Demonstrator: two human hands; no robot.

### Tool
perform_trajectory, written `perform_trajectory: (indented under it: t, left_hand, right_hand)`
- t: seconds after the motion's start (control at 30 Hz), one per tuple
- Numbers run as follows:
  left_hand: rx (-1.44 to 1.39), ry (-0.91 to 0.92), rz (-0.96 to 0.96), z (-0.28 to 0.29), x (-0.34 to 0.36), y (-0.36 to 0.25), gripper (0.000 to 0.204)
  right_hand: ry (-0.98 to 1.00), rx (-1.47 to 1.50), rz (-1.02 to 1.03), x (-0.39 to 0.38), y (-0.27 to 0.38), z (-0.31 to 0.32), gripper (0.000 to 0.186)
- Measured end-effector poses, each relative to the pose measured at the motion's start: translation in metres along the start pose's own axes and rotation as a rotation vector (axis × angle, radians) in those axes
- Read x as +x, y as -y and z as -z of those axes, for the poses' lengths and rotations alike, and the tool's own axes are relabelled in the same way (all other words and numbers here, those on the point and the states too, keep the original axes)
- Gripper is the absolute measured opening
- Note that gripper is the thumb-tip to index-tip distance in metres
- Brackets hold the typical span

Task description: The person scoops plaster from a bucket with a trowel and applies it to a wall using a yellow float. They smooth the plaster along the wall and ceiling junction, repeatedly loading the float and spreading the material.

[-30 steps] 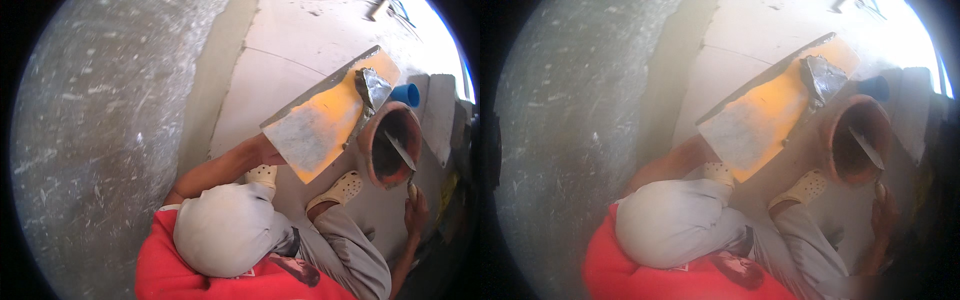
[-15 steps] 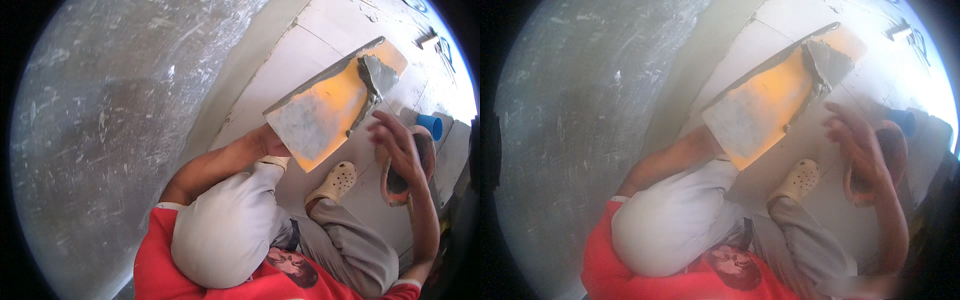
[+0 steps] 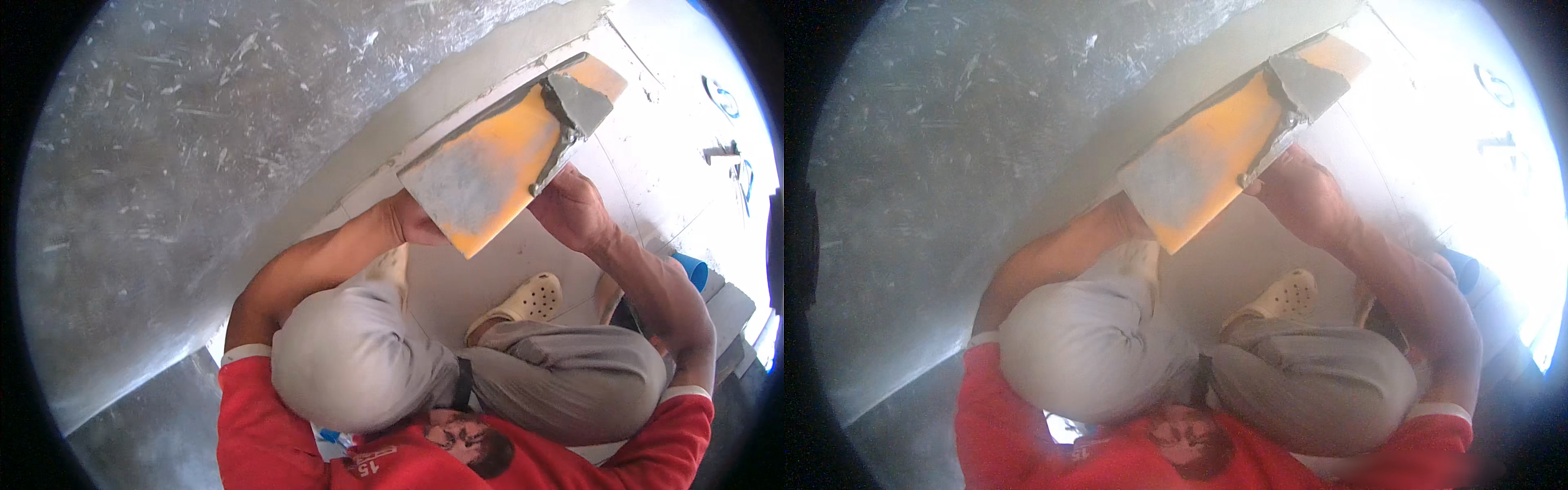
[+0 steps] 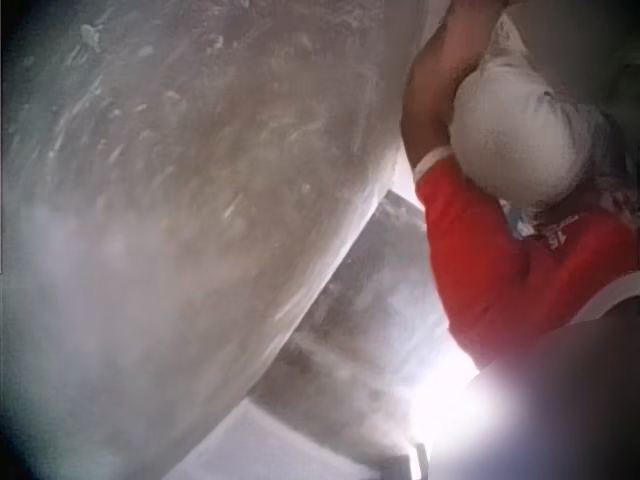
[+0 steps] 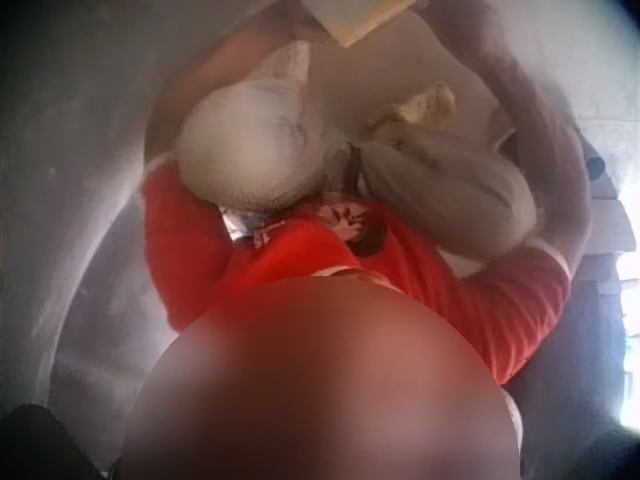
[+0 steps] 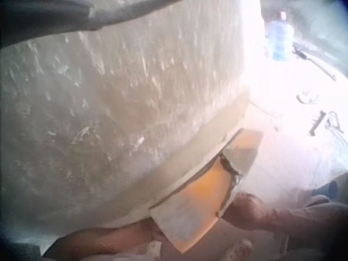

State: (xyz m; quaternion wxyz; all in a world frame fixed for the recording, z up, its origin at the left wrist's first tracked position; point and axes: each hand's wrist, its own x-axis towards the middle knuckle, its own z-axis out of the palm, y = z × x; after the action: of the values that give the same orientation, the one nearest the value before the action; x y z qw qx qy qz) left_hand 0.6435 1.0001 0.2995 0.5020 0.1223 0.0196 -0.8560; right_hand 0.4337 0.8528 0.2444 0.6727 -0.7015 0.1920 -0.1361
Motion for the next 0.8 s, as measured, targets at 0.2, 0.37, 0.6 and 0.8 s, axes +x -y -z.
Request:
perform_trajectory:
  t: [0.2, 0.37, 0.6, 0.8]
  left_hand:
    - [0.126, -0.106, 0.162, 0.049, -0.026, -0.014, 0.053]
    - [0.430, -0.380, 0.243, 0.053, -0.063, 0.028, 0.051]
    - [0.708, -0.625, 0.263, 0.025, -0.093, 0.070, 0.045]
    - [0.812, -0.640, 0.289, 0.039, -0.105, 0.039, 0.043]
  right_hand:
    - [-0.024, 0.210, -0.082, 0.027, -0.004, 0.005, 0.034]
    - [-0.022, 0.266, -0.115, 0.015, -0.005, -0.004, 0.040]
    - [-0.290, 0.910, -0.198, 0.021, -0.034, -0.048, 0.045]
    - [-0.433, 0.847, -0.217, 0.059, -0.064, -0.064, 0.054]
